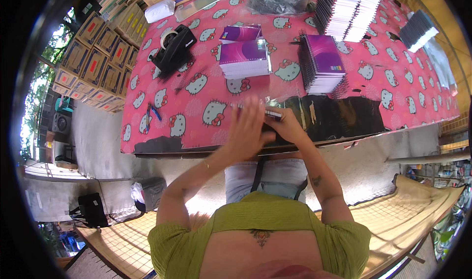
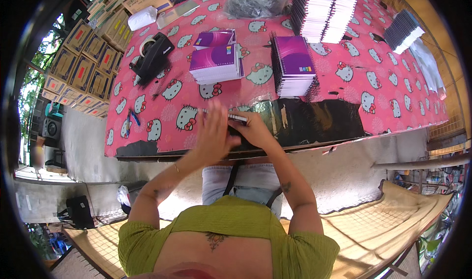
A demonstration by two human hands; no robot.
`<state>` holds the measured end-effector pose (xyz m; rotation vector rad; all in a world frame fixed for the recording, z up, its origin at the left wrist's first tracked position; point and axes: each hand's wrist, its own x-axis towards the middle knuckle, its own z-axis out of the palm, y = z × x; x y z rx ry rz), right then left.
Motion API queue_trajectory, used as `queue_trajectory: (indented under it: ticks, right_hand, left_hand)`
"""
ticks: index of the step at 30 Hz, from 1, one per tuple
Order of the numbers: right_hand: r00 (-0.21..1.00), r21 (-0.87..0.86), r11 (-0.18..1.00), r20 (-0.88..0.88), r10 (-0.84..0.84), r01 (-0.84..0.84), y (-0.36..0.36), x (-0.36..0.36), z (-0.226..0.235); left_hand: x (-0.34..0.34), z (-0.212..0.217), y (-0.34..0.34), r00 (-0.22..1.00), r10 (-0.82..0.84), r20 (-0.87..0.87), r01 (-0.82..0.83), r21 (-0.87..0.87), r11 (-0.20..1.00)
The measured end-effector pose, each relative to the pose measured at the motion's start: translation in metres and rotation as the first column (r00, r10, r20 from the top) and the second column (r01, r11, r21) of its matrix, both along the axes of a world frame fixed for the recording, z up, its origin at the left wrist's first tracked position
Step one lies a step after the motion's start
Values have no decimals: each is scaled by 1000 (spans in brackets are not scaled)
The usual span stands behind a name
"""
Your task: The person places small purple notebooks into clear plastic sleeves, seals the sleeves with adhesive strips, and stacks the completed items onto a pile on the table.
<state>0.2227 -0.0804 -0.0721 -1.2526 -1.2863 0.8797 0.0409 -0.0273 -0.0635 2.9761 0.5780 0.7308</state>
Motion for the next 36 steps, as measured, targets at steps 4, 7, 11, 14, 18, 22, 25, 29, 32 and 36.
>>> queue_trajectory:
  ticks: [4,7,11,14,18,22,25,29,32,36]
  right_hand:
    - [1000,-30,1000,2,-9,9,-3,-2,-3]
    - [1000,-8,1000,31,6,-5,0,-1,8]
    - [997,-6,1000,74,18,-18,-1,-1,8]
    - [999,-66,998,35,8,-5,-6,-5,16]
    - [993,21,999,117,-31,29,-10,-1,26]
    - [998,7,1000,59,-18,18,-28,32,43]
    - [998,-82,997,59,-3,8,-27,44,52]
    - [981,-66,998,190,30,-18,-22,48,58]
    - [964,74,996,263,35,-57,-18,45,59]
    - [953,190,979,303,15,-76,-15,38,57]
  left_hand:
    - [10,17,9,995,-7,-97,13,58,998]
    - [1,-4,-4,998,-37,-55,42,81,996]
    - [22,41,12,999,39,-25,-38,32,999]
    - [14,35,2,998,-7,59,8,-20,1000]
    - [18,51,29,994,-34,105,44,-92,995]
    - [22,47,32,977,-88,193,122,-171,978]
    - [23,45,34,972,-109,209,149,-186,971]
    - [24,47,35,971,-88,221,133,-194,972]
    - [20,51,33,979,-71,189,112,-219,969]
    - [16,55,33,981,-87,174,124,-215,969]
